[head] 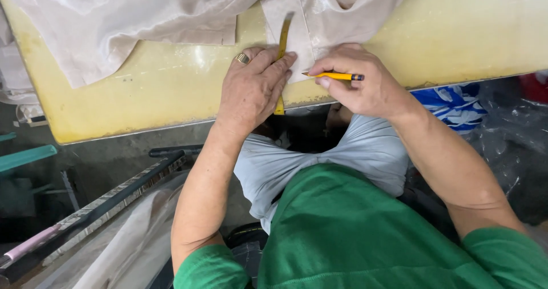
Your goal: The person measures and marks a piece of light-colored fabric with a yellow measuring tape and a pencil. They smooth the fabric, align the tape, and make marks along the edge and patterned sections. The fabric is folded and repositioned on the table during the process.
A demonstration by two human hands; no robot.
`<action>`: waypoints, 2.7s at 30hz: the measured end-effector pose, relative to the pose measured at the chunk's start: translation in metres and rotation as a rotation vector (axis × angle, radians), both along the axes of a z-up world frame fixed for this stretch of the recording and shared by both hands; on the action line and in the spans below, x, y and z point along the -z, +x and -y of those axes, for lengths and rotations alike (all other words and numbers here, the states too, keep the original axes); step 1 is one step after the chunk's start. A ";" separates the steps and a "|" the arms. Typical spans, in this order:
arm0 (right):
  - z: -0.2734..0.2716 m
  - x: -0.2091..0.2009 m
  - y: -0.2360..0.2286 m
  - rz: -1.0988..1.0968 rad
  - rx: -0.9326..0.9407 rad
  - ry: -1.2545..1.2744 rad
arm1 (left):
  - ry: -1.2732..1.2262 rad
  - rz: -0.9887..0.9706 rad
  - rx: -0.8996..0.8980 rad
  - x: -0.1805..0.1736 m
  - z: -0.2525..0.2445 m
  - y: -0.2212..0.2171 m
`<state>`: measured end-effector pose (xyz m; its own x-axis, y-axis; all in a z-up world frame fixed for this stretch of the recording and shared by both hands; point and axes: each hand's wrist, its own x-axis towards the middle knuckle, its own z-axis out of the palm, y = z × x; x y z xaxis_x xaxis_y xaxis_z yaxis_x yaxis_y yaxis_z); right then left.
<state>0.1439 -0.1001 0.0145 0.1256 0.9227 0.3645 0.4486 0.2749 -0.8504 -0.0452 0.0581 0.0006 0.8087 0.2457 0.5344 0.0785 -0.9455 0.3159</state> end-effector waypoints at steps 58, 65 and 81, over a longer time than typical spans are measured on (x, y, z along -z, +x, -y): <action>0.009 -0.001 -0.011 0.432 0.020 0.107 | -0.011 -0.190 -0.097 0.003 0.026 0.011; 0.008 -0.012 -0.008 0.369 0.000 0.115 | 0.158 -0.221 -0.029 -0.015 0.012 0.013; 0.009 -0.011 0.000 0.343 0.085 0.029 | -0.045 -0.261 0.020 -0.018 0.015 0.001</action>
<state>0.1441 -0.1093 0.0253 0.0678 0.9027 0.4249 0.7288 0.2460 -0.6390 -0.0441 0.0428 0.0184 0.9229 0.2467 0.2957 0.1442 -0.9334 0.3287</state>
